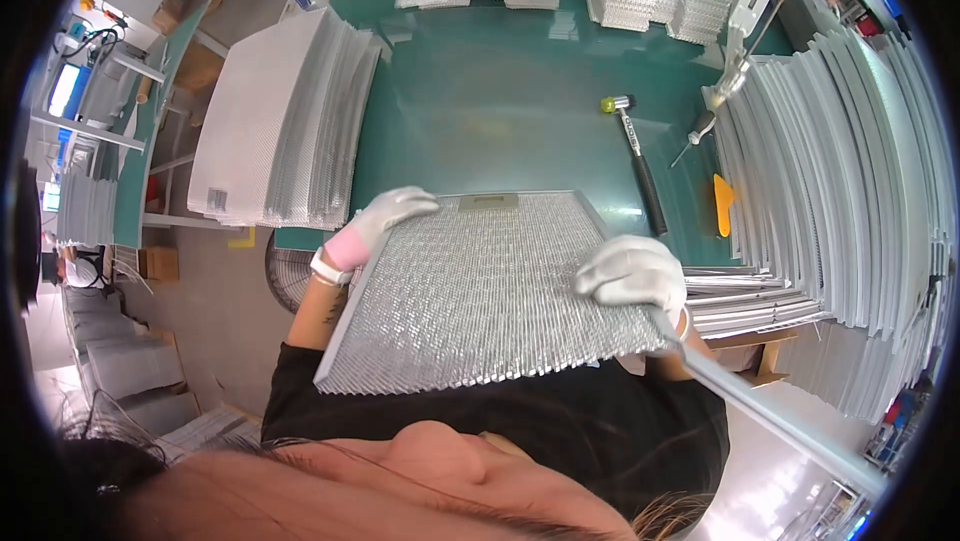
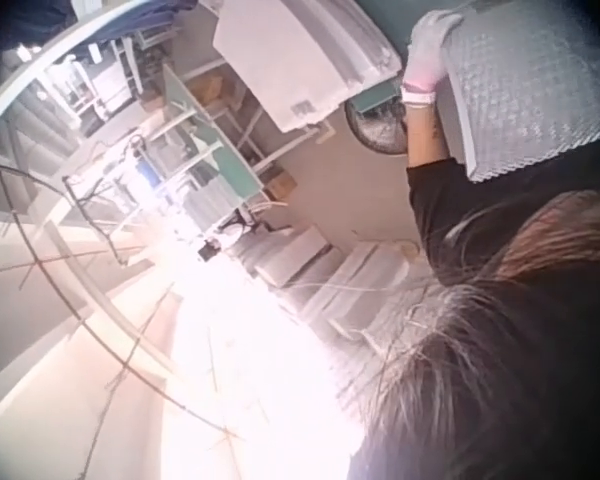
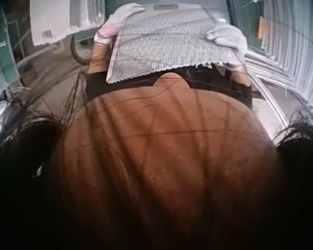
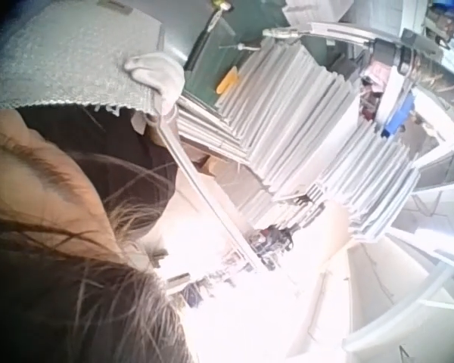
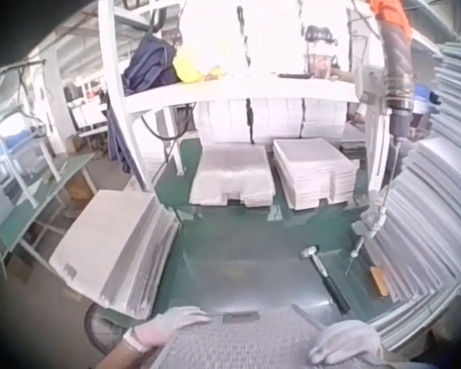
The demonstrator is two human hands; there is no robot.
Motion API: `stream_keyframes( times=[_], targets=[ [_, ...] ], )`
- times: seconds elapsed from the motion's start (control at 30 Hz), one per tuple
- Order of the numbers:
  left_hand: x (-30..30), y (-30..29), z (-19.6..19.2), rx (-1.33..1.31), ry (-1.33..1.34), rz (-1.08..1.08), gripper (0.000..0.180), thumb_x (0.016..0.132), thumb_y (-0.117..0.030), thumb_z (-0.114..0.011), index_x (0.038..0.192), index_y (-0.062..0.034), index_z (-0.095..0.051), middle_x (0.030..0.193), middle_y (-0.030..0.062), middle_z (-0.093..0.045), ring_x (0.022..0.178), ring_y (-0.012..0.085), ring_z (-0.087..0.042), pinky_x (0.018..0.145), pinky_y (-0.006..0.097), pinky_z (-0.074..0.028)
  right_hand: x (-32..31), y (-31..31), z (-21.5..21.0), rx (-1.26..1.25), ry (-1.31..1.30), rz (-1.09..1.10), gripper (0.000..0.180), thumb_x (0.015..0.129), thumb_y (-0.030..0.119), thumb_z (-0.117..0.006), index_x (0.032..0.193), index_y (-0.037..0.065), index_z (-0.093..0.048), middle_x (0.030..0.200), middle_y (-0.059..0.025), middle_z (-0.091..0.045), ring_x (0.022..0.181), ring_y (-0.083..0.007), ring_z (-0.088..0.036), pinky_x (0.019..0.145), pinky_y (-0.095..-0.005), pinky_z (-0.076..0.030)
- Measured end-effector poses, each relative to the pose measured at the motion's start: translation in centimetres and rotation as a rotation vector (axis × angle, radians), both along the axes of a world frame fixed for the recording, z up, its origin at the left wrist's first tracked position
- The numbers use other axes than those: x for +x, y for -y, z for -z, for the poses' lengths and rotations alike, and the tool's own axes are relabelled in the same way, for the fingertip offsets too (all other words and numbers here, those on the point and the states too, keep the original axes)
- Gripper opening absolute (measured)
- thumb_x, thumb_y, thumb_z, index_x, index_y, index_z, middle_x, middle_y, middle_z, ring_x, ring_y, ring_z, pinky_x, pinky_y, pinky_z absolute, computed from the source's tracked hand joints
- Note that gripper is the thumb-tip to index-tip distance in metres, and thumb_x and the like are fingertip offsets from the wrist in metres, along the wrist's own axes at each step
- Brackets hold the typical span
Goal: The recorder assembles mesh air filters by fitting them into metal frames and securing the edges using a rubber mallet.
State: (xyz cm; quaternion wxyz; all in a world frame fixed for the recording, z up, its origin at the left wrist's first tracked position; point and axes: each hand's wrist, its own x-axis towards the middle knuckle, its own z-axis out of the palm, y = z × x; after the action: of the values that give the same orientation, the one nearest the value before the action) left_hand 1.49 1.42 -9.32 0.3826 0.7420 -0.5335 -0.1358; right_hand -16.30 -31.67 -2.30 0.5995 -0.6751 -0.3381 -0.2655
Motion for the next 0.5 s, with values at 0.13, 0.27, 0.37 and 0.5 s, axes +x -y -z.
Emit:
stream_keyframes(
  times=[0.13,0.27,0.37,0.5],
  targets=[
    [1.5,0.2,2.0,0.117,0.252,-0.07,0.025,0.081,-0.012,-0.059,0.105,-0.0113,-0.067,0.099,0.0098,-0.062,0.105,0.0303,-0.057,0.098,0.039,-0.043,-0.8,0.2,1.0,-0.053,-0.008,-0.023,0.029,0.093,0.029,-0.056,0.082,0.002,-0.059,0.085,-0.0168,-0.069,0.076,-0.0297,-0.07,0.064,-0.0394,-0.056],
    [1.9,-0.1,2.3,0.29,0.304,-0.129,0.024,0.08,-0.01,-0.059,0.103,-0.0139,-0.068,0.094,0.0085,-0.061,0.1,0.0287,-0.057,0.095,0.038,-0.043,-1.4,-0.2,0.8,-0.063,-0.008,0.016,0.025,0.09,0.026,-0.059,0.078,0.004,-0.058,0.081,-0.0149,-0.069,0.071,-0.0278,-0.068,0.061,-0.0379,-0.055],
    [2.2,-1.1,4.6,0.332,0.391,-0.206,0.021,0.081,-0.008,-0.056,0.098,-0.0122,-0.068,0.091,0.0076,-0.06,0.095,0.0285,-0.056,0.091,0.038,-0.045,-0.9,-0.9,0.6,0.002,-0.024,0.068,0.023,0.088,0.023,-0.062,0.074,0.005,-0.057,0.076,-0.0137,-0.068,0.066,-0.0262,-0.067,0.058,-0.0365,-0.054],
    [1.0,-1.3,1.6,0.263,0.206,-0.234,0.017,0.084,-0.007,-0.056,0.095,-0.0077,-0.068,0.099,0.0087,-0.064,0.105,0.0266,-0.058,0.095,0.036,-0.046,0.1,0.2,0.6,0.042,-0.063,0.118,0.037,0.094,0.038,-0.059,0.085,0.002,-0.063,0.08,-0.0135,-0.07,0.074,-0.0279,-0.07,0.067,-0.0396,-0.056]
  ],
)
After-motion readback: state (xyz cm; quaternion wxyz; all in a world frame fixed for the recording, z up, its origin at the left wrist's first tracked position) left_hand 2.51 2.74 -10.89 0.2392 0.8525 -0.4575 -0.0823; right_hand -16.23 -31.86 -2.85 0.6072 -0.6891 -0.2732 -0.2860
